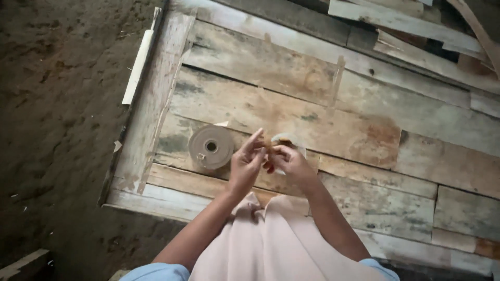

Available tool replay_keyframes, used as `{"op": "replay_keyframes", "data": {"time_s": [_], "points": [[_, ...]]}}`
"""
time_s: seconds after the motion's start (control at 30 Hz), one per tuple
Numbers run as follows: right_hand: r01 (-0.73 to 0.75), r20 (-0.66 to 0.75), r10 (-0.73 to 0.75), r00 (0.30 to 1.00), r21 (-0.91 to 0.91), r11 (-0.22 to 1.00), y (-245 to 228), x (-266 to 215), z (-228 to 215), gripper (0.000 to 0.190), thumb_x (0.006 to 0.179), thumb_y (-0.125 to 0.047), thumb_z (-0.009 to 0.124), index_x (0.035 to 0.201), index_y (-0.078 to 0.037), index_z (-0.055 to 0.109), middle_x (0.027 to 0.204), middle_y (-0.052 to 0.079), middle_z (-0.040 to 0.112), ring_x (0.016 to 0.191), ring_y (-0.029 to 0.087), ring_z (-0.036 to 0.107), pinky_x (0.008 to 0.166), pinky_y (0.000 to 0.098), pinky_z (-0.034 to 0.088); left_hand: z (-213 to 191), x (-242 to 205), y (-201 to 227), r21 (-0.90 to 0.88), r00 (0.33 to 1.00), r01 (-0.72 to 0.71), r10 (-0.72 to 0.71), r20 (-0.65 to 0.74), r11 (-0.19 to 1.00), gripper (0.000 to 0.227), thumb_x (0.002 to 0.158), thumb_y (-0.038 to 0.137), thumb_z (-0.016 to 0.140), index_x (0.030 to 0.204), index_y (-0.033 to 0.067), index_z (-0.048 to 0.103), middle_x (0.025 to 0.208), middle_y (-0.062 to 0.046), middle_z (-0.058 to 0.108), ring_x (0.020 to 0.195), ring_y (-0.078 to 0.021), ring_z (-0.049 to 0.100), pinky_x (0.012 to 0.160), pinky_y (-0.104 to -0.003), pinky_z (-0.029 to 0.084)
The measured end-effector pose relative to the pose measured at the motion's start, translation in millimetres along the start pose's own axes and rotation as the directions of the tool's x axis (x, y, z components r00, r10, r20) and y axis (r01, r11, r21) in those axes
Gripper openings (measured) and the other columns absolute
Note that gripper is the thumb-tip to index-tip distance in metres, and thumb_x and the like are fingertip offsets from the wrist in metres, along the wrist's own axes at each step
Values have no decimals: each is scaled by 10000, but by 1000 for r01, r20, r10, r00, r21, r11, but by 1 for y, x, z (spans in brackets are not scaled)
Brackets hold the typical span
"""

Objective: Applying glue to strips of veneer tape and sticking them onto wooden planks to seal or finish them.

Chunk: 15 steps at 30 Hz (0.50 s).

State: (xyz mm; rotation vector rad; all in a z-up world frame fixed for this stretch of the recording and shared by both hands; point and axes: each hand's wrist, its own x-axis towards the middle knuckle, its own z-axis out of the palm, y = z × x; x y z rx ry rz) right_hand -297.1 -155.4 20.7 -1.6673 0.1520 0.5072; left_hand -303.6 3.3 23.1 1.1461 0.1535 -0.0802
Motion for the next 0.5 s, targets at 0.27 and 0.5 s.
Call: {"op": "replay_keyframes", "data": {"time_s": [0.27,0.5], "points": [[-93,-92,117,989,231,969,36,20,52,161,980,-165,690,1076,-41,653,813,164,756,581,213,741,473,271,595,-84,33,-33,909,841,-379,475,260,174,940,621,4,683,1528,190,518,1257,-113,626,1197,-372,526,1044,-484,420],[-118,-257,137,957,90,989,64,40,69,198,1010,-288,653,1103,-113,652,1005,157,781,729,230,780,579,285,625,-116,61,-50,927,932,-348,57,358,-137,884,712,425,704,1550,328,438,1498,-83,515,1498,-494,250,1110,-804,100]]}}
